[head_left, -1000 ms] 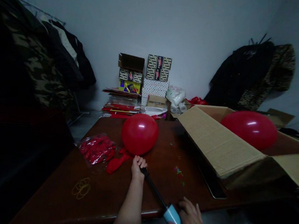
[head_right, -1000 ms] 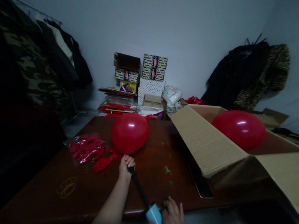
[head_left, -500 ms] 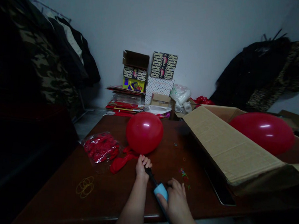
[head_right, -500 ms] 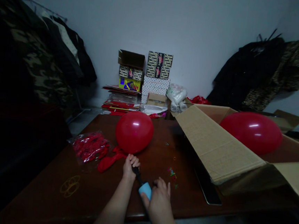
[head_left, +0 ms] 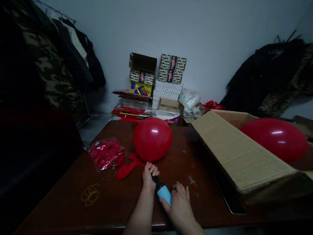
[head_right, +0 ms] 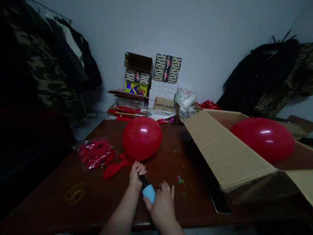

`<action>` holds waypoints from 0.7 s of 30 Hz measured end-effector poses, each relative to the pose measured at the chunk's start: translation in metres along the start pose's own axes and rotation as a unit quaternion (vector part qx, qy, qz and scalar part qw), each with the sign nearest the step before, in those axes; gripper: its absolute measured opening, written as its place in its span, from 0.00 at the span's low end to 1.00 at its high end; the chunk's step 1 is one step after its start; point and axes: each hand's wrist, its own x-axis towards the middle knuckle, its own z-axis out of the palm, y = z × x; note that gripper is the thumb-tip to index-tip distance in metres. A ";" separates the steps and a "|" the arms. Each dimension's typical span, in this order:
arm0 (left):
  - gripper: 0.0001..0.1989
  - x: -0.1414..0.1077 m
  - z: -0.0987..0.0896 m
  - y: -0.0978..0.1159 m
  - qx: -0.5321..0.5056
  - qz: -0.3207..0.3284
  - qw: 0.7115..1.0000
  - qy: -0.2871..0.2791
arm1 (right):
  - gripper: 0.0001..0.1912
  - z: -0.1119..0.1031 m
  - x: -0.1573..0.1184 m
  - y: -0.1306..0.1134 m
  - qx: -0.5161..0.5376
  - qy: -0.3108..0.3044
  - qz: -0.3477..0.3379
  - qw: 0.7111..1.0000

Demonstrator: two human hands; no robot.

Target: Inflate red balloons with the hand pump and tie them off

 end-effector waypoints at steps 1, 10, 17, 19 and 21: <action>0.16 0.000 0.000 0.000 -0.005 -0.001 1.000 -0.001 | 0.24 -0.001 -0.004 0.002 -0.003 0.002 -0.003 1.000; 0.16 0.000 -0.002 0.002 -0.024 -0.009 1.000 -0.009 | 0.24 -0.004 -0.066 0.051 -0.022 -0.017 -0.025 0.999; 0.16 0.001 -0.004 0.000 -0.031 -0.014 0.999 -0.015 | 0.26 -0.002 -0.092 0.086 0.003 -0.055 -0.036 0.998; 0.16 0.002 -0.005 0.000 -0.035 -0.016 0.999 -0.017 | 0.26 -0.002 -0.092 0.085 0.007 -0.059 -0.040 0.997; 0.16 0.003 -0.006 0.001 -0.038 -0.018 0.999 -0.017 | 0.26 -0.002 -0.089 0.082 0.009 -0.062 -0.039 0.997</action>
